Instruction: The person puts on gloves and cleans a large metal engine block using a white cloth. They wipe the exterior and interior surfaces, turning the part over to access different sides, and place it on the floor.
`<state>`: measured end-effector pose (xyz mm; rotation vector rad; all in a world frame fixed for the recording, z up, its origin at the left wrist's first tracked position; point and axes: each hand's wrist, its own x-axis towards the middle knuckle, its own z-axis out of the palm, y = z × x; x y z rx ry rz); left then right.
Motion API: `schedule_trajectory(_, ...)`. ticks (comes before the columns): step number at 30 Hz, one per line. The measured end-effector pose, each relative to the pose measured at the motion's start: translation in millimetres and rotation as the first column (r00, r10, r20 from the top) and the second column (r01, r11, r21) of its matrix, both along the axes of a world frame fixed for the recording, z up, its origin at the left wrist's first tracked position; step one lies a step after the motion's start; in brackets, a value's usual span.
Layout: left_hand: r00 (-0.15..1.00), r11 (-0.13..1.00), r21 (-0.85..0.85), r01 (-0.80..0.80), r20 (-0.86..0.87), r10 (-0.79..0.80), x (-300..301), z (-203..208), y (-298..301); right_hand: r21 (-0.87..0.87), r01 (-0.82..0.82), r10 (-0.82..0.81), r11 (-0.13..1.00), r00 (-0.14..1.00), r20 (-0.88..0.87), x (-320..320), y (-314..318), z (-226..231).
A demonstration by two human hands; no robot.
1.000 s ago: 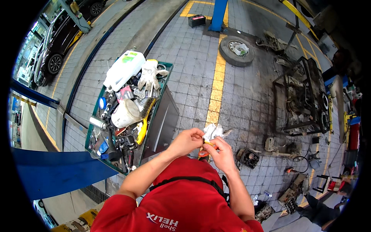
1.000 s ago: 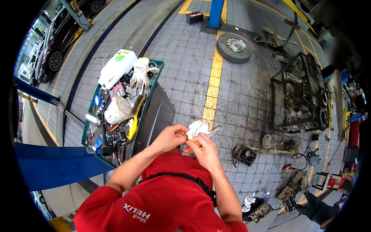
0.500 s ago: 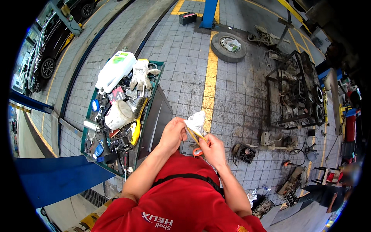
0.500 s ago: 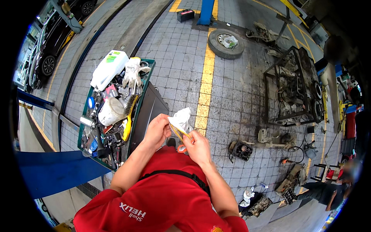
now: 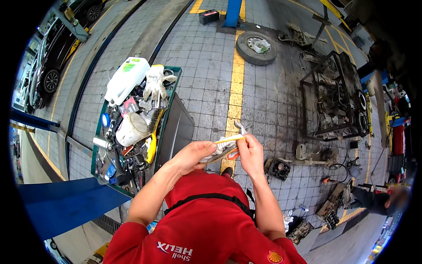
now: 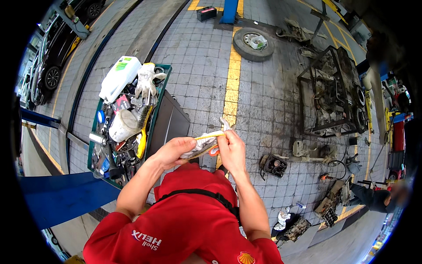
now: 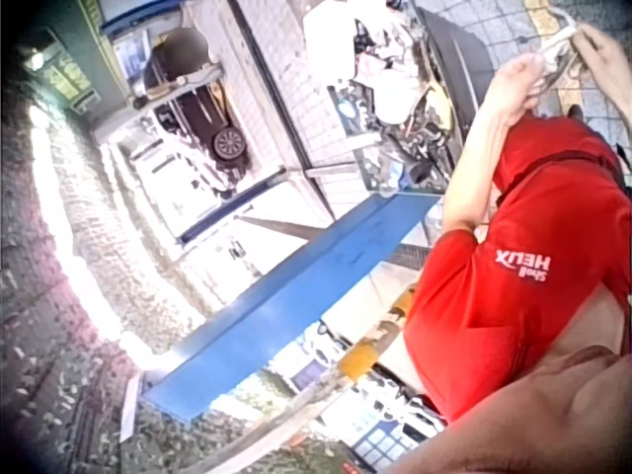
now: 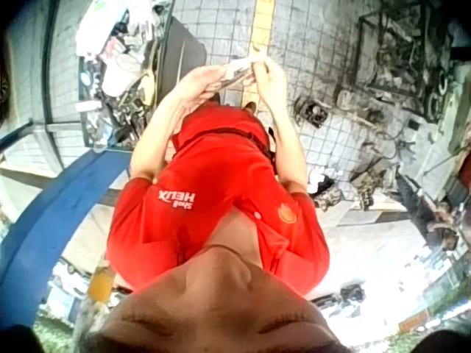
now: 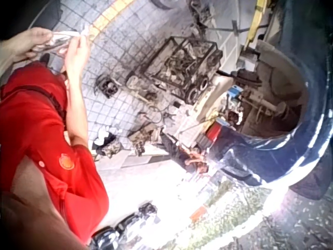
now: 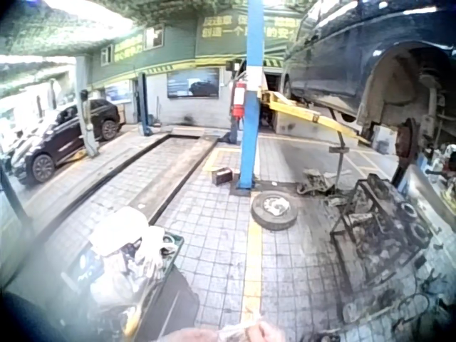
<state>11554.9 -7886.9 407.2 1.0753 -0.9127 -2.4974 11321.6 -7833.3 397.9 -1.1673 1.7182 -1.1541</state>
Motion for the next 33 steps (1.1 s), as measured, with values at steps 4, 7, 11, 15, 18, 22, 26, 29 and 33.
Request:
schedule_trajectory(4, 0.927, 0.969, 0.142, -0.204, -0.289, 0.237, -3.0, -4.2, -0.8, -0.094, -0.08, 0.06, 0.992, 0.978, -0.199, -0.5, 2.0, 3.7)
schedule_trajectory(7, 0.843, 0.941, 0.055, -0.335, -0.428, 0.325, -13.0, -8.3, 0.9, -0.016, -0.125, 0.116, 0.992, 0.954, -0.277, -1.0, 4.6, 2.1)
schedule_trajectory(11, 0.797, 0.911, 0.101, -0.401, -0.452, 0.401, -19.6, -15.5, 2.4, -0.037, -0.181, 0.163, 0.983, 0.943, -0.291, -1.6, 5.1, -3.4)
schedule_trajectory(15, 0.801, 0.904, 0.142, -0.402, -0.423, 0.423, -18.8, -20.8, 6.9, -0.03, -0.157, 0.141, 0.987, 0.941, -0.309, -4.3, 5.7, -13.1)
schedule_trajectory(18, 0.797, 0.876, 0.271, -0.4, -0.37, 0.478, -22.2, -21.8, 10.5, -0.035, -0.158, 0.138, 0.987, 0.936, -0.325, -7.0, 5.1, -25.2)
schedule_trajectory(22, 0.73, 0.851, 0.38, -0.362, -0.452, 0.512, -30.7, -21.4, 10.5, -0.071, -0.228, 0.203, 0.971, 0.944, -0.26, -5.4, 4.5, -37.5)
schedule_trajectory(26, 0.621, 0.879, 0.459, -0.129, -0.654, 0.432, -31.1, -21.5, 8.9, -0.115, -0.329, 0.313, 0.937, 0.94, -0.136, 4.2, 9.7, -31.5)
schedule_trajectory(29, 0.547, 0.9, 0.436, -0.024, -0.748, 0.377, -25.5, -21.5, 11.9, 0.024, -0.203, 0.177, 0.979, 0.902, 0.394, 6.6, 17.0, -30.5)
schedule_trajectory(33, 0.653, 0.972, 0.215, -0.093, -0.724, 0.223, -10.6, -11.8, 12.4, -0.026, -0.184, 0.174, 0.983, 0.857, 0.486, -10.3, 24.0, -56.1)
